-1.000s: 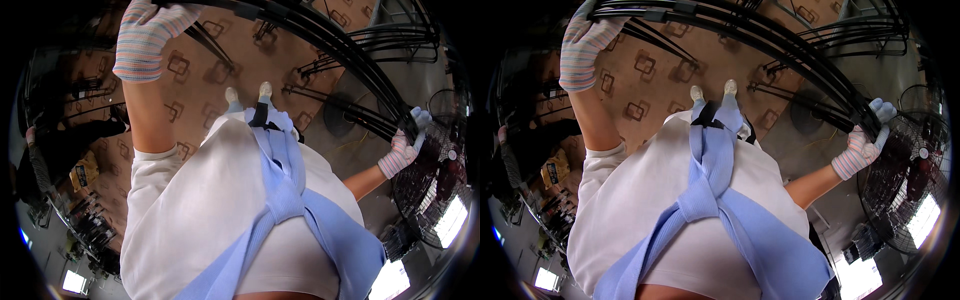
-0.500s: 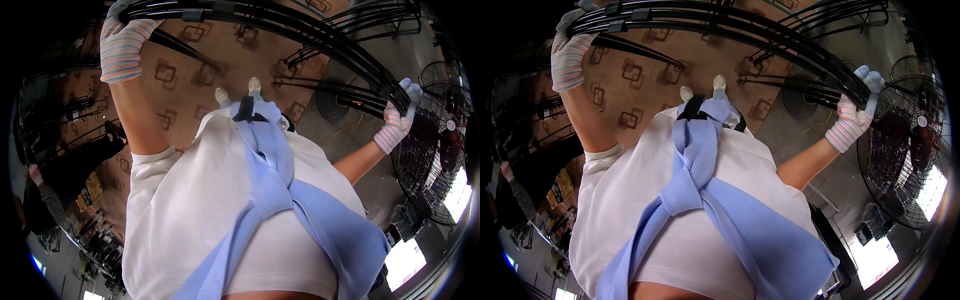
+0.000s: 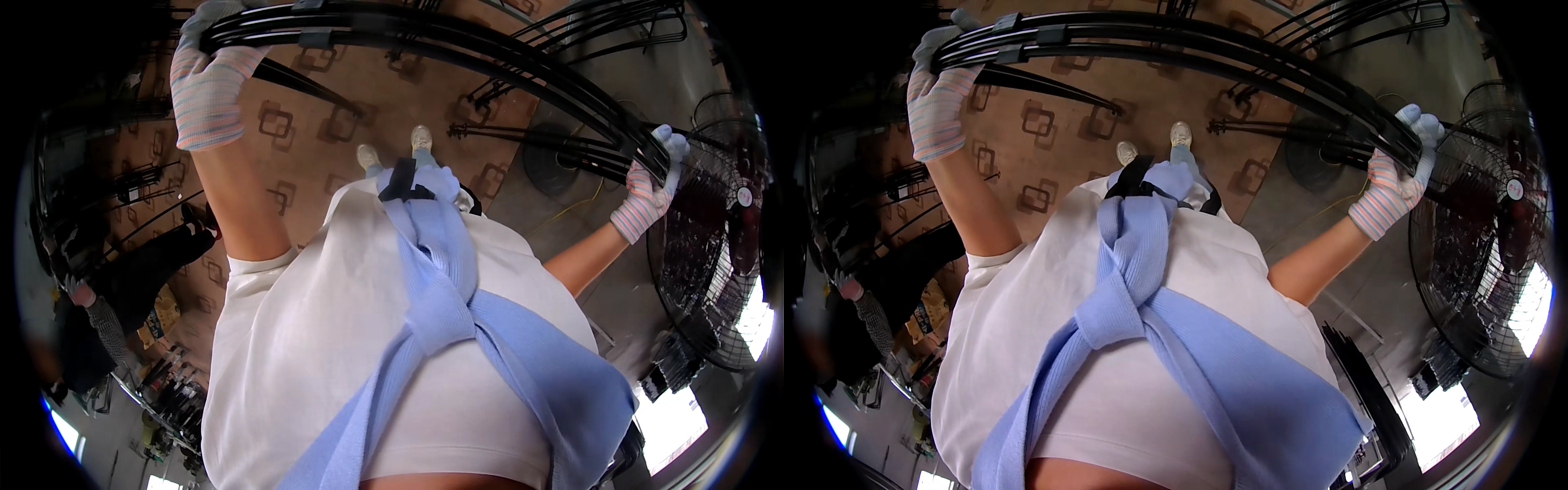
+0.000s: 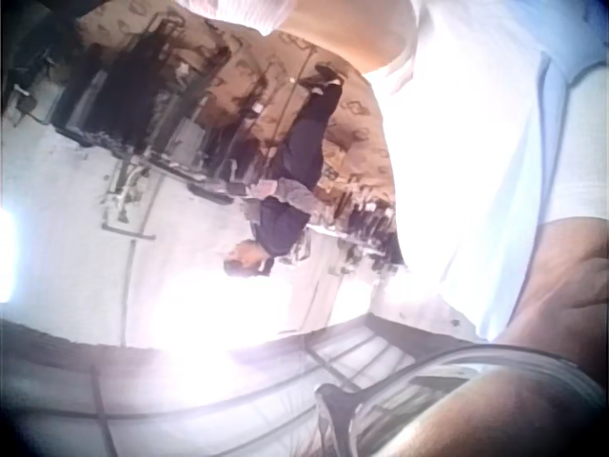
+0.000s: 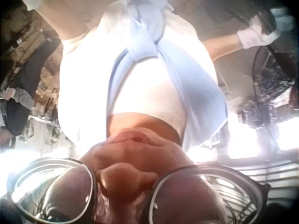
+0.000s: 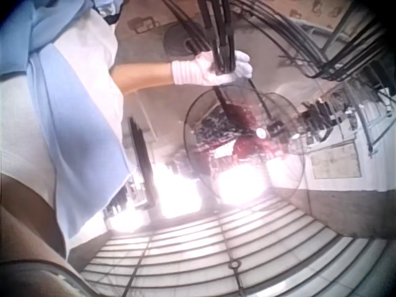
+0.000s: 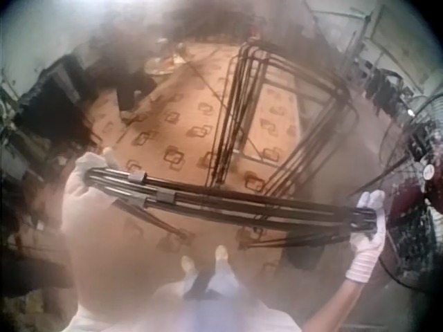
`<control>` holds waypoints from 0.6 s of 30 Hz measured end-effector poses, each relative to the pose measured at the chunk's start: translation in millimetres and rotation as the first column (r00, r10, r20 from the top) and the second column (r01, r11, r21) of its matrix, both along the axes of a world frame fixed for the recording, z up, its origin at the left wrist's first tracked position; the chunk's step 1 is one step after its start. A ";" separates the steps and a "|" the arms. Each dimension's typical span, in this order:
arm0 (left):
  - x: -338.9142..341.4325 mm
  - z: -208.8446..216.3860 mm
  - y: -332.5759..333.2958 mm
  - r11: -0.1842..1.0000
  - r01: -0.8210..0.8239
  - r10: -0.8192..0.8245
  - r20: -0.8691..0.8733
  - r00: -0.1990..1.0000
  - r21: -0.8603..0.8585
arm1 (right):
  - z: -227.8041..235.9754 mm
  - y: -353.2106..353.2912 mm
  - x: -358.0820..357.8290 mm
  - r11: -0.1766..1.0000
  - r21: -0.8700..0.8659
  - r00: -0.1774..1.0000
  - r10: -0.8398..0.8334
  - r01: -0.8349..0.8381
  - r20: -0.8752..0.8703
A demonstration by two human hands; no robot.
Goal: The person repeatedly picks up black metal frames from a vertical rack, lifts them overhead, and places them onto a nearby floor stand. The person handles the frames one at a time, moving them from the rack to the stand in a repetitive cycle.
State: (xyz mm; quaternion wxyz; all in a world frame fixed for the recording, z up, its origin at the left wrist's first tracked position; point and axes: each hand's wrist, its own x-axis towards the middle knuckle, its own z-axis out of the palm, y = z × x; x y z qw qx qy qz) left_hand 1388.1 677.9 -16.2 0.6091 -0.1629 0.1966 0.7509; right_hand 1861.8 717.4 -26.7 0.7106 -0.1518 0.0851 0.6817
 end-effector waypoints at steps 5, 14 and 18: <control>1.8 5.7 -8.7 0.998 0.047 -0.050 0.064 0.997 0.050 | 2.1 -2.4 -5.0 1.000 -0.008 0.998 -0.012 0.012 -0.061; 26.7 7.8 -56.8 0.988 0.001 -0.149 -0.960 -0.236 -0.153 | 2.1 -26.7 -7.0 0.945 0.173 0.955 0.291 -0.279 -0.050; 15.1 10.5 -72.7 0.952 -0.123 -0.296 -0.729 -0.617 -0.282 | -11.8 -41.3 -31.6 0.939 0.311 0.264 -0.339 0.145 0.903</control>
